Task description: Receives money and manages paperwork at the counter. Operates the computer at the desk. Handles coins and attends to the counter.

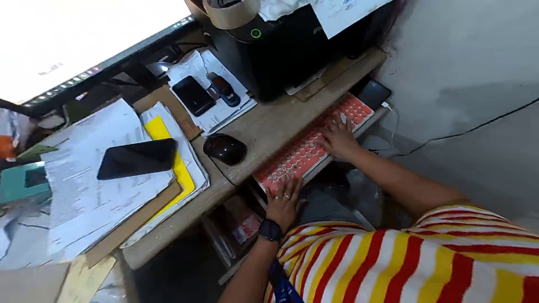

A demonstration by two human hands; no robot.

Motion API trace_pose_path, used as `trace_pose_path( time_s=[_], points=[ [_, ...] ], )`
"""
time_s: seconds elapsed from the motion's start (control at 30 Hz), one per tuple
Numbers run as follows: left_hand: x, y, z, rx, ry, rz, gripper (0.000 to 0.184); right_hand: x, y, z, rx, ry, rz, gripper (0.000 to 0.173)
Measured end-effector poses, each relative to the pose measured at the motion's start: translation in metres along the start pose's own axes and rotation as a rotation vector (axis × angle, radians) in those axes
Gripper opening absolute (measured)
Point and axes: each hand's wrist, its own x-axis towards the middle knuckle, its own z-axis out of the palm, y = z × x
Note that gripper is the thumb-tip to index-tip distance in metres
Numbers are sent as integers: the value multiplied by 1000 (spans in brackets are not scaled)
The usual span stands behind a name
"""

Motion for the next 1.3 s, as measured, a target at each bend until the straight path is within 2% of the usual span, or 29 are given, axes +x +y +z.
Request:
trace_pose_path(
  time_s=[0.13, 0.17, 0.27, 0.37, 0.47, 0.67, 0.73, 0.97, 1.07, 1.1, 1.17, 1.3],
  points=[
    [11, 5, -29, -207, -403, -137, 53, 10, 3, -4, 10, -66, 39, 56],
    [13, 3, -31, -239, -448, -144, 55, 15, 0, -6, 12, -73, 42, 55],
    [13, -1, -23, -243, -417, -107, 55, 21, -5, -9, 0, -9, 28, 51],
    [7, -1, -14, -201, -199, -54, 55, 22, 1, -2, -1, 66, -13, 48],
    [5, -3, -9, -164, -112, -24, 56, 24, 3, 2, 13, 117, -50, 45],
    [4, -4, -1, -118, -30, 4, 57, 20, -1, -4, 52, 190, -129, 44],
    [6, -3, -3, -122, -56, -5, 57, 19, -9, -9, 59, 197, -162, 47],
    [6, -2, 0, -105, -15, -8, 58, 22, -13, -17, -4, 61, -13, 47],
    [4, -1, 0, -102, -28, -16, 57, 13, -33, -40, -5, -180, 56, 46],
    [5, -2, 0, -99, -24, -18, 57, 9, -47, -53, 21, -251, 32, 43],
    [6, -3, 0, -90, -20, -20, 57, -2, -81, -75, 198, -274, -147, 35],
    [5, -2, -2, -76, -20, -19, 57, 1, -144, -73, 496, -9, -530, 32]
  ],
)
